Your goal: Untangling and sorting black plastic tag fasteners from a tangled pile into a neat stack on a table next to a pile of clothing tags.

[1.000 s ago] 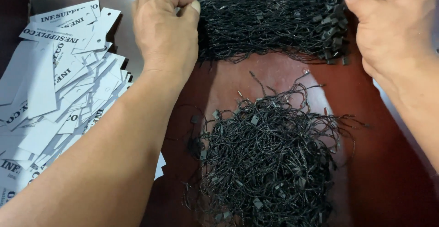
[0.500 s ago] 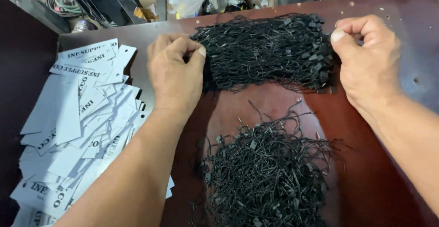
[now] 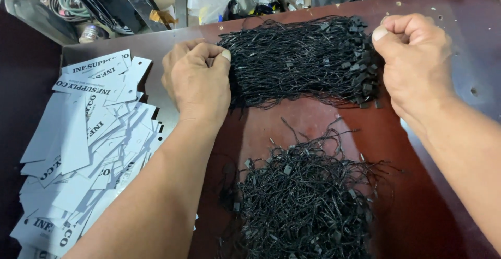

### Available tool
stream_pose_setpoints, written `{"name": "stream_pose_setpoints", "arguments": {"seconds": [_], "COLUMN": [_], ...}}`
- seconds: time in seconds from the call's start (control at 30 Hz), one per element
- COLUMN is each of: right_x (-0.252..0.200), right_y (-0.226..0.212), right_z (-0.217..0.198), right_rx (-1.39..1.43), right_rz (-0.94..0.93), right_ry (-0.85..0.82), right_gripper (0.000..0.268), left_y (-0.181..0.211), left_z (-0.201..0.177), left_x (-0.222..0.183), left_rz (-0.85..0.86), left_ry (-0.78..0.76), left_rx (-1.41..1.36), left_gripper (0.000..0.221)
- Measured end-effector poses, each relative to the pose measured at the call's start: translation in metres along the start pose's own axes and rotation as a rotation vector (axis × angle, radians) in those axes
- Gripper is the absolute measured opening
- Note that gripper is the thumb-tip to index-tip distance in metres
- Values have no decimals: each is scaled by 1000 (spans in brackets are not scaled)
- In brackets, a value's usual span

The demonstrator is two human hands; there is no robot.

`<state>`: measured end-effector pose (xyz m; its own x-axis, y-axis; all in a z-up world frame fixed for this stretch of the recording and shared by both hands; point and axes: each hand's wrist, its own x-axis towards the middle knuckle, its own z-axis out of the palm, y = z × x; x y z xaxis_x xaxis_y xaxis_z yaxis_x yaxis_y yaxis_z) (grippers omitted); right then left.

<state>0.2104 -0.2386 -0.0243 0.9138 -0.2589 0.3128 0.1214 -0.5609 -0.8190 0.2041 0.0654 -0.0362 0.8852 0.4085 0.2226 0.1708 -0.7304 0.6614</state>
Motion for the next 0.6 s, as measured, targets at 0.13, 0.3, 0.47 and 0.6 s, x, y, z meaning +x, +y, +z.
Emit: {"name": "stream_pose_setpoints", "arguments": {"seconds": [0.13,0.3,0.47,0.6], "right_x": [-2,-1,0,-31], "right_y": [-5,-2,18,7], "right_z": [1,1,-8,-39], "right_rx": [-65,-102,57,167], "right_rz": [20,-29,-131,-59], "right_ry": [-20,-27,30,95], "right_gripper": [3,3,13,15], "left_y": [4,6,2,22], "left_z": [-2,-7,-23,-67], "left_x": [-1,-2,-3,-31], "left_rz": [-21,-23,-15,-95], "left_ry": [-7,-27,-33,-109], "left_rx": [13,15,-281,-224], "left_gripper": [16,17,32,37]}}
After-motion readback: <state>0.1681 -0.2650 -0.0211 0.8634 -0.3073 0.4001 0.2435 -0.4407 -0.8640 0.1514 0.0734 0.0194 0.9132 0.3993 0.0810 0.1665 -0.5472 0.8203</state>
